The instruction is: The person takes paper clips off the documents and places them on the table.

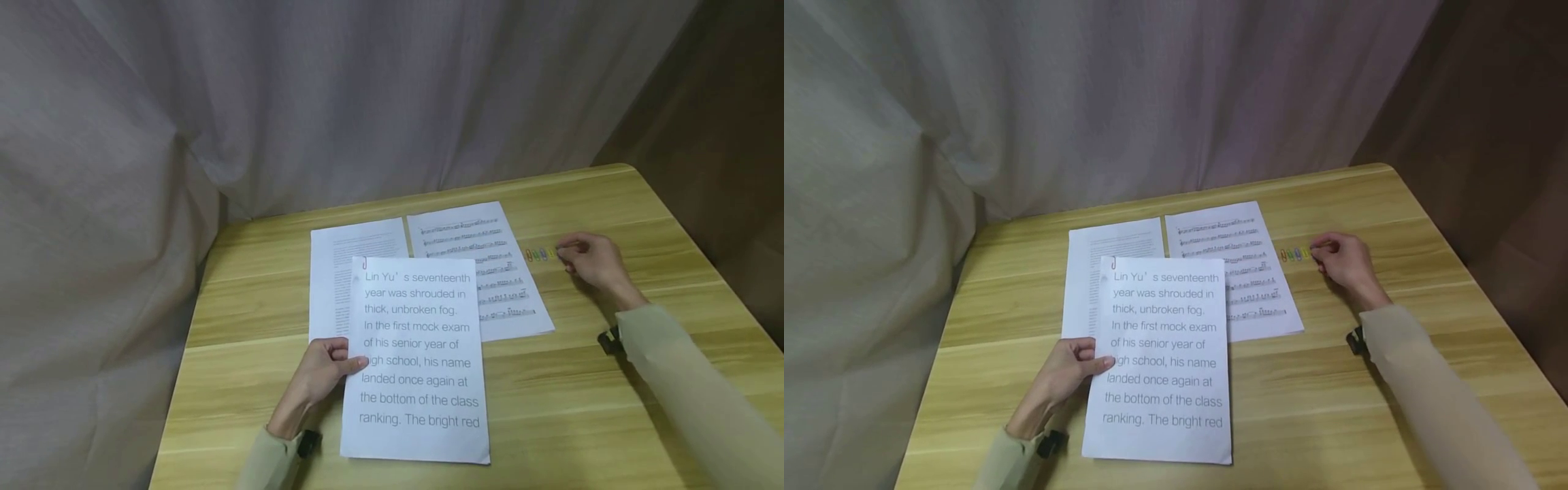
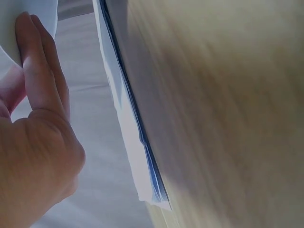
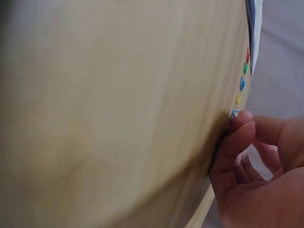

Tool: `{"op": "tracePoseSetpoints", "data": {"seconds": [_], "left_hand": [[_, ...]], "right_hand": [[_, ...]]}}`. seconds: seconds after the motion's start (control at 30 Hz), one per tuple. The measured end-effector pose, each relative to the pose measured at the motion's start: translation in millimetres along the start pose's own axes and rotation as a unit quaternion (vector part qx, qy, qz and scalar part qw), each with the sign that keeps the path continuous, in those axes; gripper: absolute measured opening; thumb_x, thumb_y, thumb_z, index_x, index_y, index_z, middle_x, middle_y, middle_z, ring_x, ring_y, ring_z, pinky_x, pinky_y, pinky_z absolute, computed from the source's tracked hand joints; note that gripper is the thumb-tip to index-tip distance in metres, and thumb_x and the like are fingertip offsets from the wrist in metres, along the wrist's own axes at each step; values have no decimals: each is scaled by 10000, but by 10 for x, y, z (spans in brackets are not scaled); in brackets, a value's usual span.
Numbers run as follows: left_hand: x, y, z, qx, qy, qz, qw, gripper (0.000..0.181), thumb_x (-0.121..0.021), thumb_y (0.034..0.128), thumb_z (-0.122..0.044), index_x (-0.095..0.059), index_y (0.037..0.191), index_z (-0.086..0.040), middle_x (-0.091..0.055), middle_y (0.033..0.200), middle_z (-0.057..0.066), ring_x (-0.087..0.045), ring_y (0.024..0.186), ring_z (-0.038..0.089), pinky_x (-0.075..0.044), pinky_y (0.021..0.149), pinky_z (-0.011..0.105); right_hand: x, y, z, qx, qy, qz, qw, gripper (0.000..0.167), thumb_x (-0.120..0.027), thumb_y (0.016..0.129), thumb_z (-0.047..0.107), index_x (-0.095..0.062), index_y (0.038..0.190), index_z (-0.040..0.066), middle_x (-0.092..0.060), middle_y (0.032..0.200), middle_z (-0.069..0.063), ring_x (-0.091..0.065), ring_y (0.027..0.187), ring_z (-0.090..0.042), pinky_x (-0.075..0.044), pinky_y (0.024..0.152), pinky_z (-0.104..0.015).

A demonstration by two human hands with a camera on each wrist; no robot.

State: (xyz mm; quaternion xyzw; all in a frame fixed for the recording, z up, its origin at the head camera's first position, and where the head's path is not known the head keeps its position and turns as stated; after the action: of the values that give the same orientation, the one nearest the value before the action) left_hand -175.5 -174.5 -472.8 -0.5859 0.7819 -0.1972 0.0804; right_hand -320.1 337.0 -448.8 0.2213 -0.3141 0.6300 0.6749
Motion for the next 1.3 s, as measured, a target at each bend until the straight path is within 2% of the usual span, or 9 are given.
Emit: {"op": "tracePoseSetpoints", "data": {"seconds": [0.27, 0.73, 0.8, 0.93, 1.0, 1.07, 1.13, 1.23, 1.3], "left_hand": [[7, 7, 21, 62, -47, -22, 10000, 250, -774, 963, 13, -722, 1182, 123, -836, 1028, 247, -853, 900, 262, -638, 734, 235], [-26, -3, 22, 45, -112, 115, 9999, 277, -774, 970, -6, -715, 1210, 119, -837, 1049, 240, -854, 924, 278, -651, 770, 254], [-37, -4, 20, 31, -102, 144, 9998, 279, -778, 969, -12, -719, 1209, 118, -838, 1042, 235, -854, 918, 274, -647, 769, 252], [-49, 1, 3, -8, -100, 161, 9998, 277, -781, 967, -13, -722, 1203, 117, -839, 1031, 235, -855, 908, 272, -652, 766, 253], [-54, 2, -7, -18, -124, 175, 9998, 279, -778, 967, -7, -719, 1207, 122, -837, 1034, 241, -855, 909, 274, -658, 770, 258], [-62, 6, -9, -26, -147, 205, 9997, 289, -775, 966, -2, -714, 1219, 124, -835, 1044, 243, -854, 914, 274, -662, 778, 263], [-81, 6, -17, -56, -181, 272, 9995, 299, -773, 965, 1, -711, 1229, 129, -833, 1053, 250, -854, 922, 278, -664, 784, 266], [-106, 12, -19, -64, -193, 337, 9992, 299, -775, 962, -1, -716, 1226, 127, -834, 1049, 248, -854, 922, 274, -657, 778, 257], [-123, 12, -16, -49, -181, 371, 9991, 291, -777, 962, -5, -724, 1220, 118, -837, 1044, 240, -854, 920, 271, -651, 777, 252]], "right_hand": [[-45, 91, -50, -237, 8, 216, 9995, 318, -597, 1117, 156, -661, 1336, -66, -741, 919, -89, -645, 672, -75, -597, 581, -257], [-31, 114, -44, -266, -398, 15, 9989, 386, -603, 1120, 272, -657, 1340, -41, -749, 1078, -219, -663, 763, -130, -546, 623, -264], [53, 85, -3, -273, -351, -175, 9989, 410, -596, 1120, 320, -670, 1340, -18, -756, 1043, -121, -640, 793, -103, -524, 637, -249], [223, -17, 265, -128, -9, -610, 9981, 401, -600, 1097, 320, -706, 1313, -1, -657, 858, 229, -573, 783, 8, -487, 637, -195], [230, -77, 463, -34, 146, -696, 9975, 381, -613, 1085, 283, -712, 1302, -13, -574, 805, 317, -550, 743, 55, -482, 624, -181], [192, -144, 677, 18, 131, -750, 9971, 350, -636, 1070, 256, -728, 1283, -7, -624, 820, 254, -549, 743, 40, -470, 633, -177], [115, -211, 892, 78, 114, -720, 9973, 332, -654, 1067, 241, -735, 1282, 1, -716, 899, 98, -577, 769, -8, -476, 632, -187], [-59, -306, 1227, 243, 119, -532, 9982, 313, -670, 1069, 227, -743, 1293, 22, -775, 1090, -144, -621, 883, -116, -481, 671, -179], [-206, -376, 1463, 467, 188, -279, 9983, 307, -675, 1072, 214, -740, 1300, 20, -774, 1184, -226, -665, 961, -204, -493, 707, -185]]}}
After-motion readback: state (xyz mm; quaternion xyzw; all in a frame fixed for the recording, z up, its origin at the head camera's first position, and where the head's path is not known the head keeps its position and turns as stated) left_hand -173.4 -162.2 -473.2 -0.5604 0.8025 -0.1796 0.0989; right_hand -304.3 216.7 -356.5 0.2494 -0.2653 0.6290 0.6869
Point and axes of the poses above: each hand's wrist, its own y-axis towards the middle knuckle, its own x-axis out of the back of the hand, z = x × y, the point moved 9 cm from there along y, towards the middle knuckle
